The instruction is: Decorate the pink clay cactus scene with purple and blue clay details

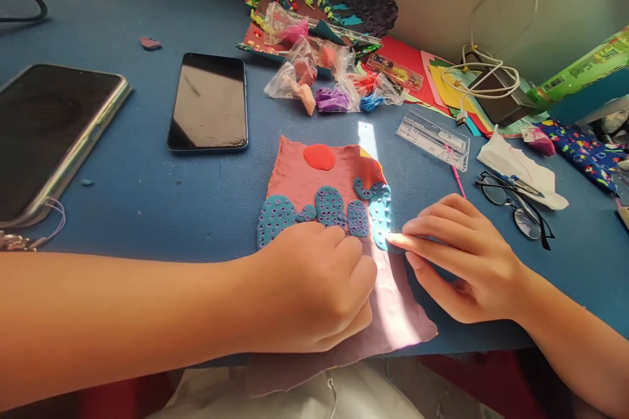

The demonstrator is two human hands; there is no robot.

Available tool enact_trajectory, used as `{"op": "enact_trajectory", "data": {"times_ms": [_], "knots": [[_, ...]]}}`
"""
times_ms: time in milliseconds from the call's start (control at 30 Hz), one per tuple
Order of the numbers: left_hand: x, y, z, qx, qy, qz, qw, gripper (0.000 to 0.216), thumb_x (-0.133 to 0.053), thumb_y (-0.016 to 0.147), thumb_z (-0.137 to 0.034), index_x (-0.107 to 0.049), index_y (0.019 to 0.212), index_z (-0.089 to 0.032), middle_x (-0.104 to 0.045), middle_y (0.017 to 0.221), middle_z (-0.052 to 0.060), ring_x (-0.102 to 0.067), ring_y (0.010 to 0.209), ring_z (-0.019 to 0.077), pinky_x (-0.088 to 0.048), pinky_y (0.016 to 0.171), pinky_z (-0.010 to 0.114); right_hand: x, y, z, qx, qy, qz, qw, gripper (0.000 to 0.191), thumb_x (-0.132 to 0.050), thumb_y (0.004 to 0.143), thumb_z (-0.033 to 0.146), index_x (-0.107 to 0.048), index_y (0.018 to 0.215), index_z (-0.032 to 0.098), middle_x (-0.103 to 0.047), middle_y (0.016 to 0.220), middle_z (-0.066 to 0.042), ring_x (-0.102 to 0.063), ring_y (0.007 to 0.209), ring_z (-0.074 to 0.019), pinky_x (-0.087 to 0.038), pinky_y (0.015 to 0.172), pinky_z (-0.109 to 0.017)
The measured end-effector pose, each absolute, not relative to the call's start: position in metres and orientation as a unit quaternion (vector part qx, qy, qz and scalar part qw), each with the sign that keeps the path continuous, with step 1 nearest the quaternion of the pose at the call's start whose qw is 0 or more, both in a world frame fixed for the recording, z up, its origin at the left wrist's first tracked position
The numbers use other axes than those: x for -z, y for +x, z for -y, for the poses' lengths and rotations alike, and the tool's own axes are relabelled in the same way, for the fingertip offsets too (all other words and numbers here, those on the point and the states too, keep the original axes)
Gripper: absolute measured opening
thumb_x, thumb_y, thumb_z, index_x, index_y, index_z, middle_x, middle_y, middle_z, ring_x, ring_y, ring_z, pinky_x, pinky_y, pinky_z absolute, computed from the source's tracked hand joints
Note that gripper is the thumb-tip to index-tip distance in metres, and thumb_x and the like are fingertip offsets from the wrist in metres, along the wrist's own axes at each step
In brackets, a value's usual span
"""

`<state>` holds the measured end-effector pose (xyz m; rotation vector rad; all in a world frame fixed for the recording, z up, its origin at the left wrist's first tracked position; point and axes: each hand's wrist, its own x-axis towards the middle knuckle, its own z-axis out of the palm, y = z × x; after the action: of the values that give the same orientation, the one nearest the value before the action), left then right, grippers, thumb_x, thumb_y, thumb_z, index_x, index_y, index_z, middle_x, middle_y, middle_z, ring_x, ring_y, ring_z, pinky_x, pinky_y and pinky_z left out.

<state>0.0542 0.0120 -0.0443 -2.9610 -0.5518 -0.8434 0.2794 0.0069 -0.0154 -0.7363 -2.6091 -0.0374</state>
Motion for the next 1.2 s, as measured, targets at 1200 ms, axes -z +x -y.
{"op": "enact_trajectory", "data": {"times_ms": [1200], "knots": [[0.039,0.058,-0.013,0.284,-0.946,0.153,-0.001,0.020,-0.042,0.084,-0.016,-0.048,0.065,-0.019,-0.045,0.057,0.001,-0.038,0.052,0.0172,-0.030,0.045,0.033,0.014,0.278,0.003,0.067,-0.221,0.948,0.221,0.012,-0.060,0.082,0.009,-0.062,0.093,0.012,-0.062,0.069,-0.002,-0.052,0.060,-0.0124,-0.039,0.058,-0.033]]}}
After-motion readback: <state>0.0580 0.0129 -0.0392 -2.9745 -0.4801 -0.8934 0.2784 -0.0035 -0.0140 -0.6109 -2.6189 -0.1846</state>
